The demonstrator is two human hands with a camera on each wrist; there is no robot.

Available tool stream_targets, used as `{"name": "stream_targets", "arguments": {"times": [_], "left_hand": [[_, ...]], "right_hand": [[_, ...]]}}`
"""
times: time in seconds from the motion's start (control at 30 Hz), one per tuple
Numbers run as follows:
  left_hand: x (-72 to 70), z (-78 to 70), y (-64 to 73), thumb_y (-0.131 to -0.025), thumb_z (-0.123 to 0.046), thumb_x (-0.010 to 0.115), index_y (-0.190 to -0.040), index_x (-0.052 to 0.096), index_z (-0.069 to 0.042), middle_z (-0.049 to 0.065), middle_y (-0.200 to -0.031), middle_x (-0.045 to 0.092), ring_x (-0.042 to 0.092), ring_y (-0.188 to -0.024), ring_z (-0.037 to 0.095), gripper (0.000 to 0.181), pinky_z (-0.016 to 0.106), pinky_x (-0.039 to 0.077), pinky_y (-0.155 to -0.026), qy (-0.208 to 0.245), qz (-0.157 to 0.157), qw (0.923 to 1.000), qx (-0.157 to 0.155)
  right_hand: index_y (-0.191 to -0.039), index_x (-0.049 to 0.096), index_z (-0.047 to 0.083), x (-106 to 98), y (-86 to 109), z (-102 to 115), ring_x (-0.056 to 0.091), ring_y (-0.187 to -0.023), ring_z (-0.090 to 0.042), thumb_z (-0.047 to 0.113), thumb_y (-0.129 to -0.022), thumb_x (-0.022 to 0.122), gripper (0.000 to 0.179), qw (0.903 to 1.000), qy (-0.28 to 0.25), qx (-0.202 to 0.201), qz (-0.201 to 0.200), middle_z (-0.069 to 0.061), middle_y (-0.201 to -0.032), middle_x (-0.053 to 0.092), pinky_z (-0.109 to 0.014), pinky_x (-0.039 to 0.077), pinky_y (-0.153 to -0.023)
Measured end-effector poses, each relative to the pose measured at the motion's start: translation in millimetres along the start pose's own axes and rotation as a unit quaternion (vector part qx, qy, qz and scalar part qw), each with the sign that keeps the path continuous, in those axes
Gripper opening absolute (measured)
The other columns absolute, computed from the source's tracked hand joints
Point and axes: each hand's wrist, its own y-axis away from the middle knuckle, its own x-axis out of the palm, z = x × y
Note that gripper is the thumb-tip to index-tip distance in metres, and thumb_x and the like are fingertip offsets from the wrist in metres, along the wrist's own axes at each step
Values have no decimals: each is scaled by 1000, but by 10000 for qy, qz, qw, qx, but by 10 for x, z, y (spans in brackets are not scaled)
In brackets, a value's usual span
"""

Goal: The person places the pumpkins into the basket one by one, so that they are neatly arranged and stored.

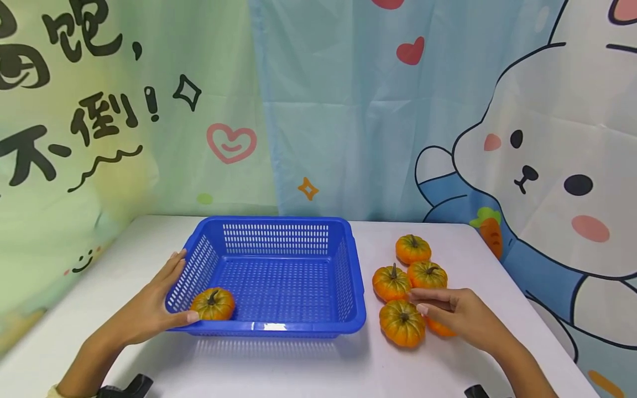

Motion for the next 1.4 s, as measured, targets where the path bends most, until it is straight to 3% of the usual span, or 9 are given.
{"name": "stream_targets", "arguments": {"times": [0.1, 0.33, 0.53, 0.8, 1.07, 1.4], "left_hand": [[2, 4, -1, -76, -54, 75, -154, 10, 2, 14, -162, 3, -2, -147, 33, 116, 70, 16, -105, -3, 0, 10000, -19], [-1, -2, -3, -76, -54, 75, -155, 10, 1, 14, -162, 3, -2, -147, 34, 115, 71, 17, -104, -33, -8, 10000, -31], [-10, -19, 11, -77, -53, 74, -154, 11, 1, 15, -162, 4, 0, -147, 36, 114, 71, 18, -103, -5, -4, 10000, 15], [-14, -32, 23, -77, -55, 73, -154, 12, 2, 16, -162, 4, 0, -147, 36, 114, 71, 18, -104, -27, 1, 10000, 11], [3, 1, 29, -76, -53, 76, -154, 11, 3, 14, -162, 3, -1, -147, 34, 116, 68, 17, -106, 22, -43, 10000, 12], [-6, -13, 24, -76, -54, 75, -154, 10, 2, 15, -162, 3, 1, -147, 36, 116, 68, 18, -106, -17, -49, 10000, 40]], "right_hand": [[-128, 60, -7, 6, -2, -63, 63, -101, 0, 22, -94, 66, 44, 9998, -144, 125, 104, -17, -118, 67, -23, 54, -80], [-130, 57, -9, 46, -20, -103, 63, -111, -27, 23, -92, 68, 50, 9993, -284, 194, 175, -22, -124, 62, -28, 54, -81], [-130, 59, -5, 115, -33, -75, 58, -115, -37, 26, -92, 68, 50, 9989, -177, 207, 379, -17, -124, 64, -29, 54, -83], [-130, 59, -5, 203, -35, -3, 60, -112, -38, 25, -91, 70, 50, 9975, -325, -27, 627, -21, -125, 62, -30, 54, -82], [-125, 65, 2, 298, -90, 33, 63, -107, -35, 27, -86, 75, 47, 9982, 223, -353, 420, -14, -119, 66, -27, 55, -78], [-127, 63, 2, 325, -128, 13, 60, -109, -38, 24, -89, 72, 44, 9972, 184, -212, 695, -14, -118, 65, -35, 55, -81]]}}
